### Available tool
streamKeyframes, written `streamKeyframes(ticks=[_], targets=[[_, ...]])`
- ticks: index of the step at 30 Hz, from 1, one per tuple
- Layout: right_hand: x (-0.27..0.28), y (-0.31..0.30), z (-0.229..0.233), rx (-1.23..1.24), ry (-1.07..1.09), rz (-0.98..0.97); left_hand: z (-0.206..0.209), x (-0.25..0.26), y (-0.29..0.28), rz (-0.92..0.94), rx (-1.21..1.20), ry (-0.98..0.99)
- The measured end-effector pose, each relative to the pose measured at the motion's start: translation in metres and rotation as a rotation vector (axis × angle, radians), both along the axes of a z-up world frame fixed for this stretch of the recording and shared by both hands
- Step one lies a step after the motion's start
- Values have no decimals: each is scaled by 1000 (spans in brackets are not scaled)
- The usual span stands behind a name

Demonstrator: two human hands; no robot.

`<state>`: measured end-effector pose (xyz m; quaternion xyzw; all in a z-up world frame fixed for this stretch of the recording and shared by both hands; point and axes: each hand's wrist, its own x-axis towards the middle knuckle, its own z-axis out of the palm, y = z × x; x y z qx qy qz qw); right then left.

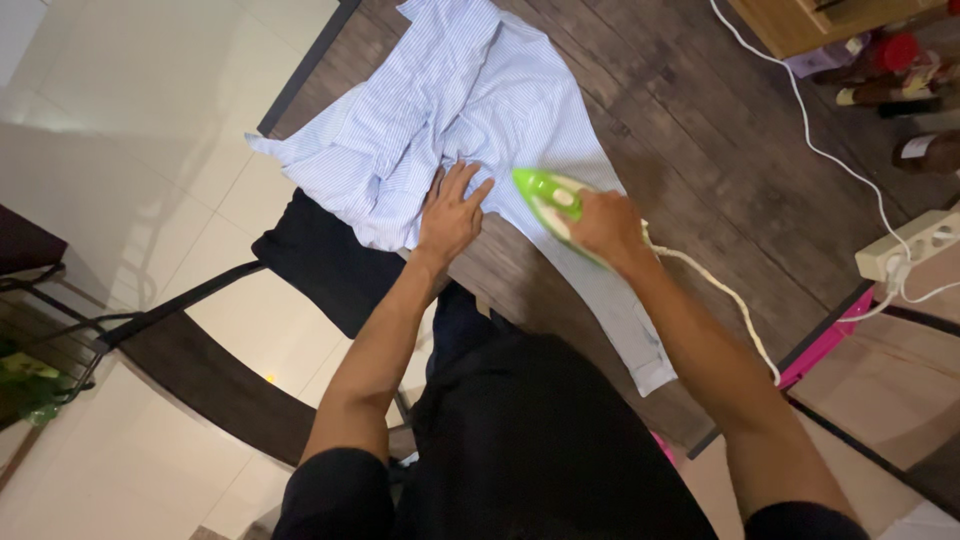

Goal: The person irons a light blue striped shirt on a wooden table, moving a pair of pants aside. They button the cuffs, spread out the sleeves, and press the fabric using an iron.

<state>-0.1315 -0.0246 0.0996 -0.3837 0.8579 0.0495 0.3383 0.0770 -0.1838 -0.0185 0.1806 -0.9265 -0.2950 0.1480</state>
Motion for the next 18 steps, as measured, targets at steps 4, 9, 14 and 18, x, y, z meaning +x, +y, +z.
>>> streamKeyframes(ticks=[4, 9, 14, 18], targets=[[-26, -16, -2, 0, 20, -297, 0, 1, 4, 32, -54, -12], [-48, -12, -6, -159, -2, -255, 0, -7, 12, 134, 1, -44], [-43, -2, -9, -221, 49, 148, 3, -18, 5, 136, -90, 36], [-45, -8, -11, -243, 85, 105, 2, -20, 9, 111, -57, -69]])
